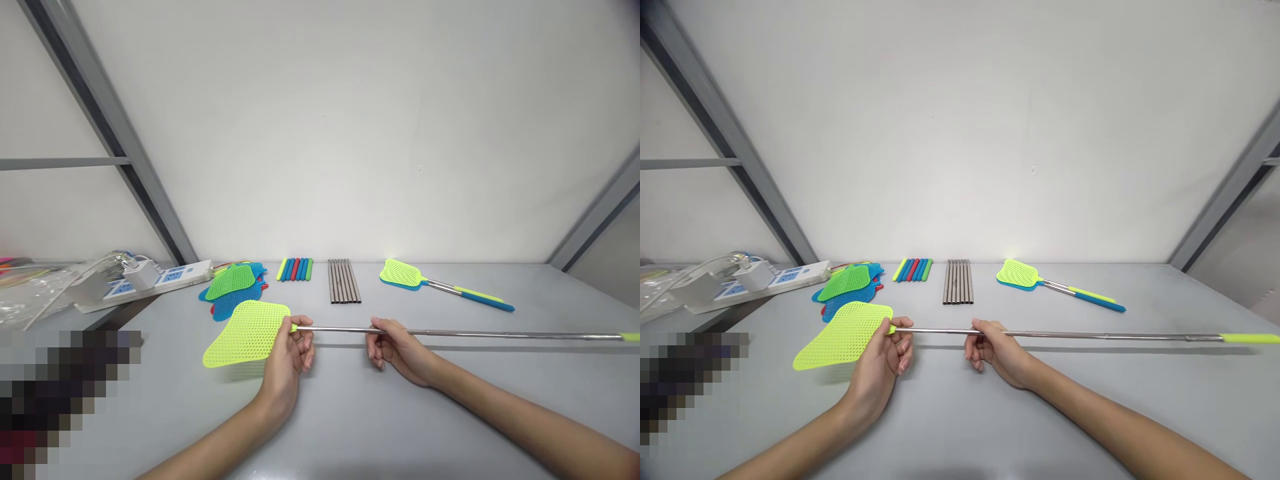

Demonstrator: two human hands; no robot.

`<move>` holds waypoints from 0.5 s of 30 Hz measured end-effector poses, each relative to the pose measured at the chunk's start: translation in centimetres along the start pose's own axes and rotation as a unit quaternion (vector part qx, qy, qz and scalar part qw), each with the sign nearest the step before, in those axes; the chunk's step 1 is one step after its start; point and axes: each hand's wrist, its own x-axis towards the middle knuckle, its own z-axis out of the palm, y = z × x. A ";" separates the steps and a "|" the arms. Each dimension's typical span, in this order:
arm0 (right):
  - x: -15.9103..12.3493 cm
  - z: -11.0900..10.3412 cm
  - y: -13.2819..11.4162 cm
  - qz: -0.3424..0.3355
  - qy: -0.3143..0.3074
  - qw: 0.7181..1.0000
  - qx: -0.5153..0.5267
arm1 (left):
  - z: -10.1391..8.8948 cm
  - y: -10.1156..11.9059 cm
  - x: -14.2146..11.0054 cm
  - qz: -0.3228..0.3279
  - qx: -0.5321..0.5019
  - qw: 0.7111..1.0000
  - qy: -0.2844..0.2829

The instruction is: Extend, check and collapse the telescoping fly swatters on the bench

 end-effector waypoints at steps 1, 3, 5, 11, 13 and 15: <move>0.0 0.0 0.0 0.001 -0.003 1.000 -0.003 | 0.0 -0.1 -0.1 -0.008 -0.007 1.000 -0.005; -0.1 -0.1 0.0 0.003 -0.008 1.000 -0.006 | 0.0 -0.2 -0.3 -0.018 -0.017 1.000 -0.015; -0.1 -0.1 0.1 0.005 -0.014 1.000 -0.009 | 0.0 -0.3 -0.3 -0.022 -0.022 0.999 -0.015; 0.0 -0.3 0.4 0.001 -0.018 1.000 -0.001 | 0.4 -0.7 -0.8 -0.009 -0.024 1.000 -0.003; 0.0 -0.4 0.4 -0.001 -0.018 1.000 0.005 | 0.6 -0.8 -1.0 0.000 -0.023 1.000 -0.018; 0.1 -0.4 0.5 -0.002 -0.020 1.000 0.007 | 0.9 -0.9 -1.3 0.007 -0.022 0.999 -0.031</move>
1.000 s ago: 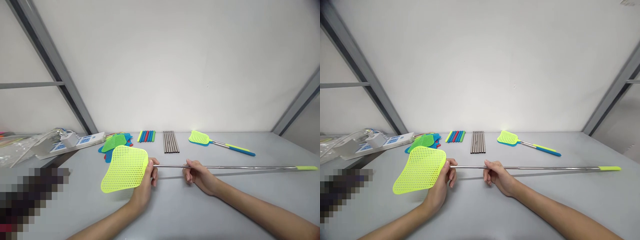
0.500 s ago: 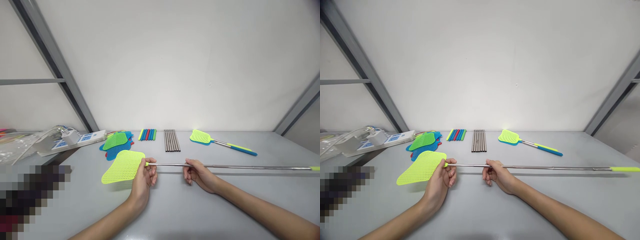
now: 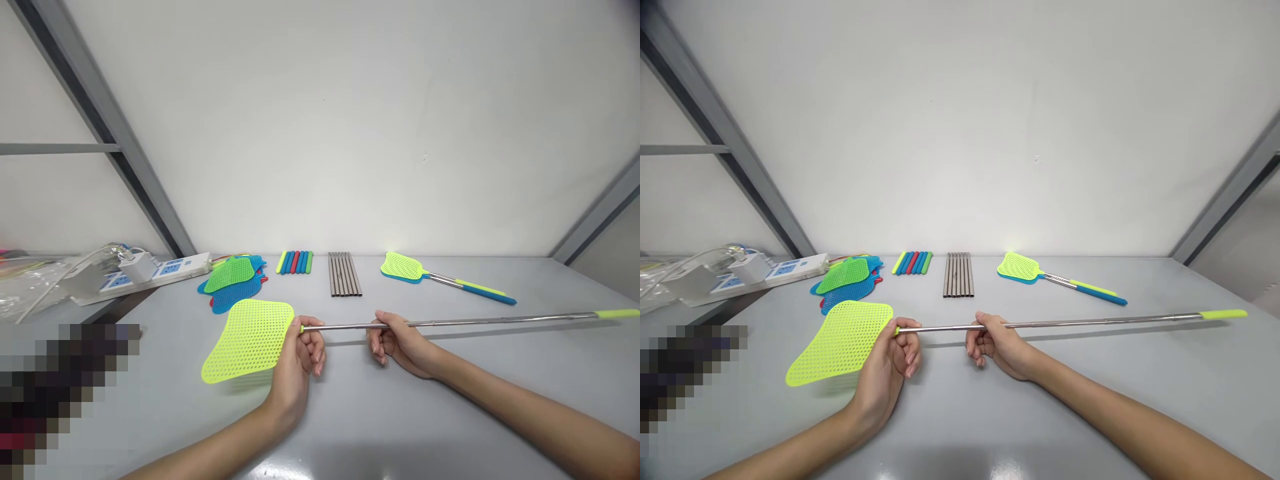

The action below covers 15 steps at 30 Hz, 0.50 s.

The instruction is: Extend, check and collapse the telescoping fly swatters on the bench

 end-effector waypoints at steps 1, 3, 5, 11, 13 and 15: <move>0.0 0.0 0.0 0.000 -0.001 1.000 0.001 | 0.1 0.0 -0.1 0.002 0.001 1.000 -0.004; 0.1 0.1 0.0 0.000 -0.001 1.000 0.002 | 0.2 -0.1 -0.1 0.003 0.005 1.000 -0.007; 0.1 0.1 0.0 -0.001 -0.002 1.000 0.004 | 0.2 -0.2 -0.1 0.004 0.011 1.000 -0.008; 0.1 0.3 -0.2 0.000 -0.010 1.000 0.007 | 0.2 -0.1 -0.3 -0.006 0.030 0.998 -0.050; 0.0 0.3 -0.3 0.001 -0.016 1.000 0.005 | 0.2 0.0 -0.3 -0.014 0.034 0.997 -0.064; 0.0 0.3 -0.4 0.001 -0.024 1.000 0.003 | 0.1 0.0 -0.3 -0.021 0.038 0.996 -0.074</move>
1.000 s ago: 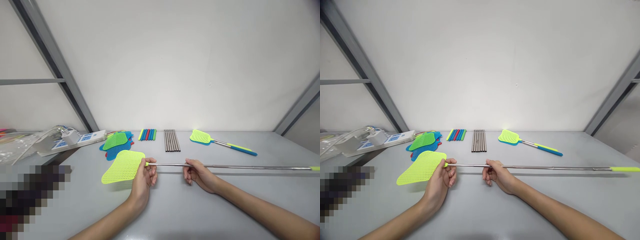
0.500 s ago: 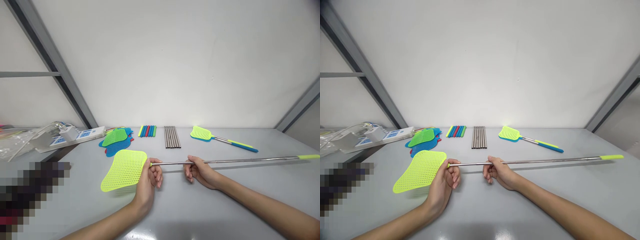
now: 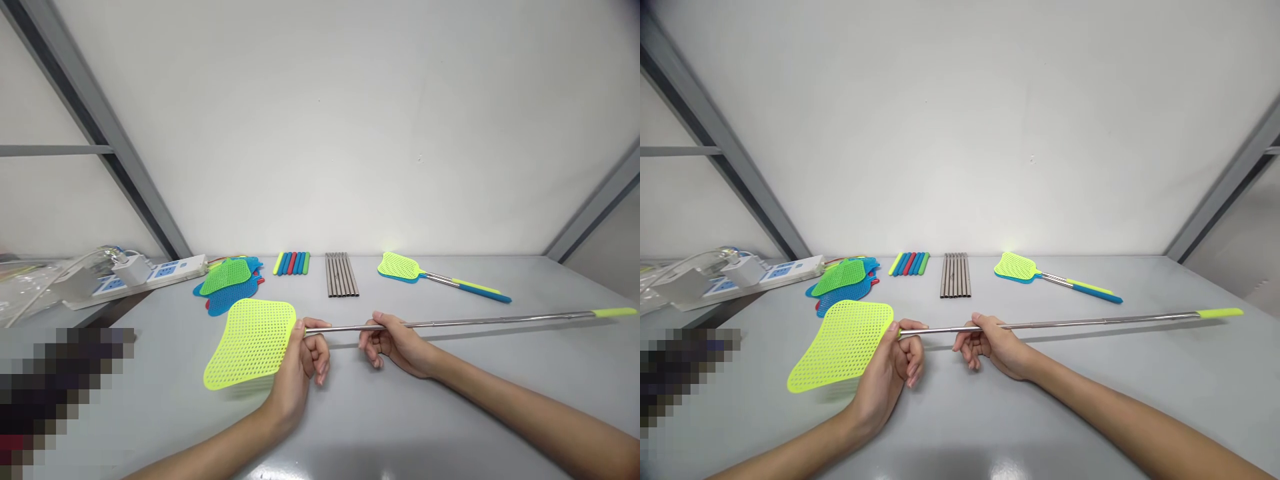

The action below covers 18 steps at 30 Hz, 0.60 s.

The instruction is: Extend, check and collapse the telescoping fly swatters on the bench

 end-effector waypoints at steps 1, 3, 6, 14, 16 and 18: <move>0.0 0.0 0.0 0.000 -0.004 1.000 -0.001 | -0.1 0.0 0.0 -0.002 0.002 1.000 -0.003; 0.0 0.0 -0.1 0.001 -0.012 1.000 -0.003 | -0.2 -0.1 0.0 -0.006 0.008 1.000 -0.007; 0.0 0.0 -0.1 0.001 -0.021 1.000 -0.002 | -0.3 -0.1 0.0 -0.017 0.021 0.999 -0.019; 0.1 0.0 -0.4 -0.002 -0.020 1.000 0.010 | -0.7 -0.5 0.6 -0.018 0.051 0.999 0.005; 0.0 0.0 -0.5 -0.008 -0.023 1.000 0.012 | -0.8 -0.6 0.7 -0.019 0.057 0.998 0.005; 0.0 -0.1 -0.5 -0.009 -0.033 0.999 0.012 | -0.8 -0.5 0.7 -0.018 0.061 0.998 0.007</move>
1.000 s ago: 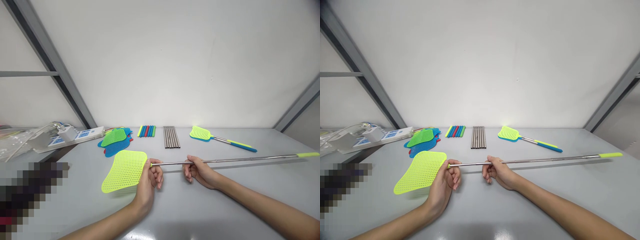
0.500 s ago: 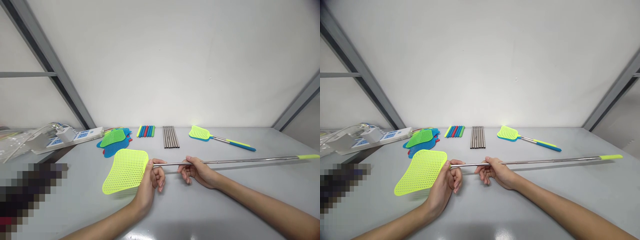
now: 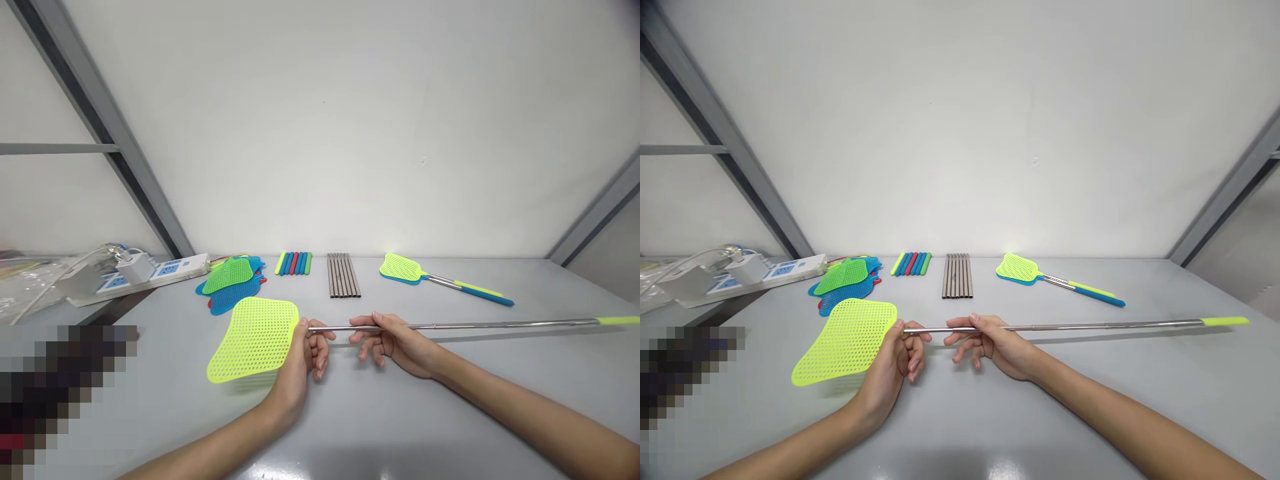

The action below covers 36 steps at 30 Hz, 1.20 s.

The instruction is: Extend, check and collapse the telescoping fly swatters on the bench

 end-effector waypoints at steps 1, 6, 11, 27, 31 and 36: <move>0.0 0.0 0.0 -0.001 -0.004 1.000 0.000 | 0.0 0.0 0.0 0.000 0.000 1.000 0.001; -0.2 0.1 -0.2 -0.006 -0.023 1.000 -0.009 | -0.1 0.1 0.1 -0.011 -0.015 1.000 0.006; -0.1 0.3 -0.2 -0.005 -0.020 0.999 -0.024 | -0.2 0.0 0.3 -0.018 -0.029 0.999 0.008; 0.0 0.3 -0.2 0.000 -0.004 1.000 -0.023 | -0.4 0.2 0.3 -0.046 -0.017 0.999 -0.003; 0.1 0.1 -0.2 0.012 0.012 1.000 0.002 | -0.4 0.5 0.4 -0.042 0.006 0.999 0.018; 0.1 -0.3 -0.3 0.022 0.023 0.998 0.049 | -0.4 1.2 0.7 -0.015 0.078 0.995 0.053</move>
